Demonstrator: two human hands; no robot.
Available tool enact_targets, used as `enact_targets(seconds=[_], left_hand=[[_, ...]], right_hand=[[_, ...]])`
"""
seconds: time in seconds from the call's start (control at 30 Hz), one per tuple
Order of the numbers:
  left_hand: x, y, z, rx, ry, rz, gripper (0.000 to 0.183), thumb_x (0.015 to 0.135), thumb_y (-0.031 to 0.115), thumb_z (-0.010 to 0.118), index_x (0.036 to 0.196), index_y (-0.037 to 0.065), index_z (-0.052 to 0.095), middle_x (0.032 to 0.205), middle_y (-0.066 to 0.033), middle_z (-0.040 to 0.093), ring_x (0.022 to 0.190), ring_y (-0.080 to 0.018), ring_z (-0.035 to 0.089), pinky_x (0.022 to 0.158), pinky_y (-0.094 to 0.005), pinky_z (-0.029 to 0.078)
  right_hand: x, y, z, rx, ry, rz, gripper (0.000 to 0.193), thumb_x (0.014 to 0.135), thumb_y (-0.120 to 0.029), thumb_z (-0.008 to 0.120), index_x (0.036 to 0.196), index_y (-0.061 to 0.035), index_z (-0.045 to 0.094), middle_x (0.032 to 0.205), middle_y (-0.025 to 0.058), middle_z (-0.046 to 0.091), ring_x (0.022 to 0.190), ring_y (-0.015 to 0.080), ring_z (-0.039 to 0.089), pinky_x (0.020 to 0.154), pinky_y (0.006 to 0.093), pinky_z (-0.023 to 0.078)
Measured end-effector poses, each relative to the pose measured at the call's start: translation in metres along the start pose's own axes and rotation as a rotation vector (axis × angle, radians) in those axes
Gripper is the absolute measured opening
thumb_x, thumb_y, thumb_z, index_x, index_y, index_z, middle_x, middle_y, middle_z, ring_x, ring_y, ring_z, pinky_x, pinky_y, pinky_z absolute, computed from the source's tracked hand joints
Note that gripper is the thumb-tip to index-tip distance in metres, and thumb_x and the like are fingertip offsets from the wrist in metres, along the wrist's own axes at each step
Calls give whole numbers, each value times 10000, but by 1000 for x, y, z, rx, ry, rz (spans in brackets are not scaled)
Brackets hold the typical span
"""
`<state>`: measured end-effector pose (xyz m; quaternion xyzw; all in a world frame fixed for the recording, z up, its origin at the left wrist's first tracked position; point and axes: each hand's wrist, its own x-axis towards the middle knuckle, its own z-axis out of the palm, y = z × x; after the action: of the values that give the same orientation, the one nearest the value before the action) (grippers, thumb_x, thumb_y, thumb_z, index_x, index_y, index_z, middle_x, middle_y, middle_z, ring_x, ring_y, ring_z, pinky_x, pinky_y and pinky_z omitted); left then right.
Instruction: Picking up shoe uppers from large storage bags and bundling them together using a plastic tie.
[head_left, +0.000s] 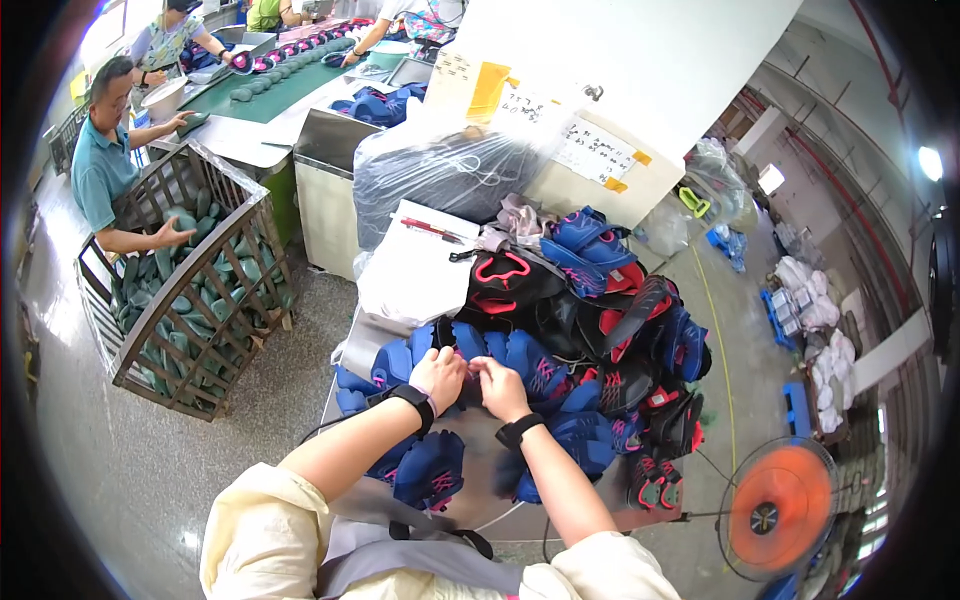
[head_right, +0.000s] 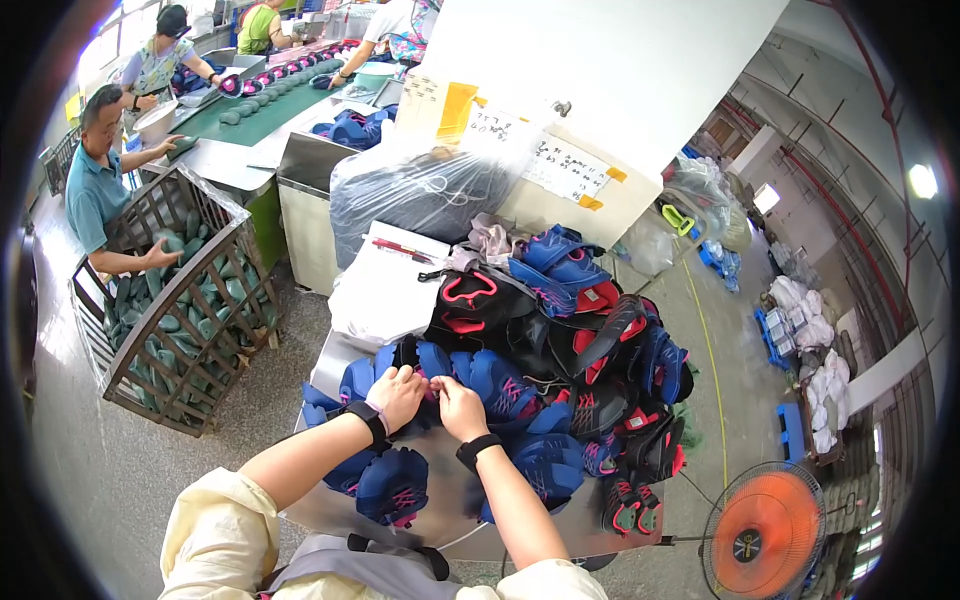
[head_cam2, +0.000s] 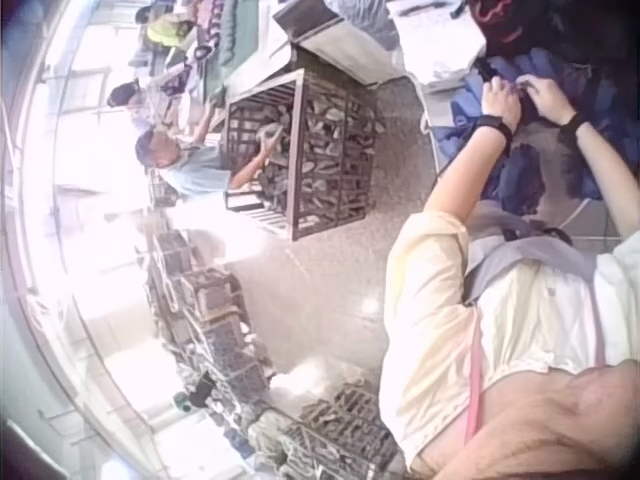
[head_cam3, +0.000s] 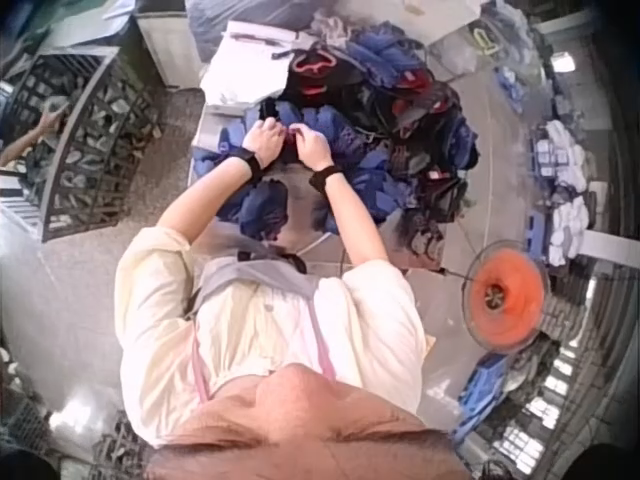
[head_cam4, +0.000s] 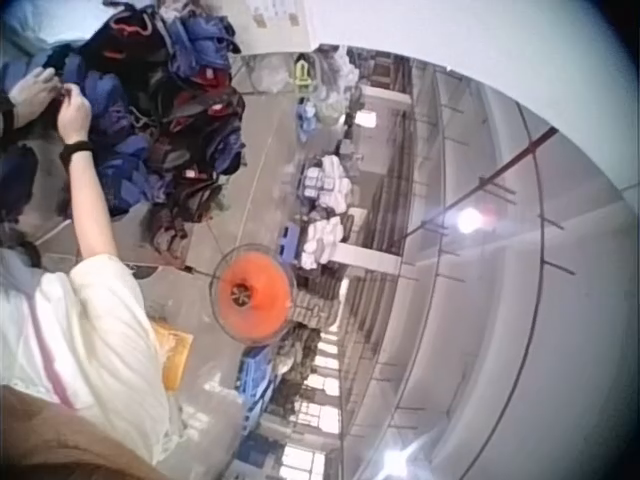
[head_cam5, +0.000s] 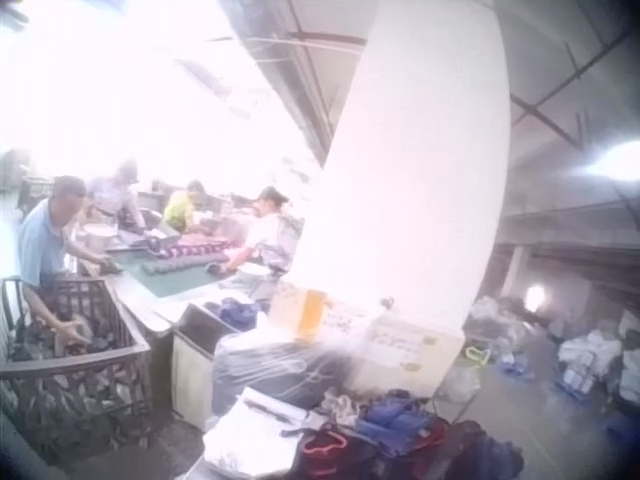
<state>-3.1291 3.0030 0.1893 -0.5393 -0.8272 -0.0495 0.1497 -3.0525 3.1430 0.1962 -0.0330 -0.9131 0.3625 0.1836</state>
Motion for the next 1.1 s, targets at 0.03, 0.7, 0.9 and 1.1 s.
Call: enact_targets(seconds=[0.03, 0.7, 0.9, 1.1], left_hand=[[1, 2, 1, 67, -30, 5, 179, 741, 225, 490, 838, 158, 626, 806, 3, 514, 873, -168, 427, 708, -292, 332], [-3, 0, -9, -31, -175, -17, 155, 749, 246, 510, 790, 235, 660, 879, -8, 536, 946, -167, 431, 772, -316, 317], [-1, 1, -6, 6, -202, -29, 159, 756, 256, 505, 787, 258, 661, 870, -1, 535, 956, -162, 436, 780, -316, 312], [-9, 1, -4, 22, -170, -44, 174, 762, 249, 498, 819, 262, 662, 854, 5, 535, 956, -156, 439, 830, -313, 293]], right_hand=[[-9, 10, 4, -214, -70, 52, 167, 822, -87, 465, 957, -32, 547, 791, 175, 626, 716, 336, 614, 632, 413, 488], [2, 50, -20, -395, -621, 280, 310, 763, -312, 590, 904, -37, 579, 866, 161, 615, 838, 327, 585, 722, 403, 458], [-3, 73, -64, 851, 327, 655, 321, 894, -324, 468, 784, -34, 551, 650, 76, 615, 489, 134, 566, 359, 208, 357], [4, 54, -60, 1182, 792, 392, 320, 920, -323, 393, 940, -19, 490, 1109, 133, 563, 976, 199, 580, 496, 213, 478]])
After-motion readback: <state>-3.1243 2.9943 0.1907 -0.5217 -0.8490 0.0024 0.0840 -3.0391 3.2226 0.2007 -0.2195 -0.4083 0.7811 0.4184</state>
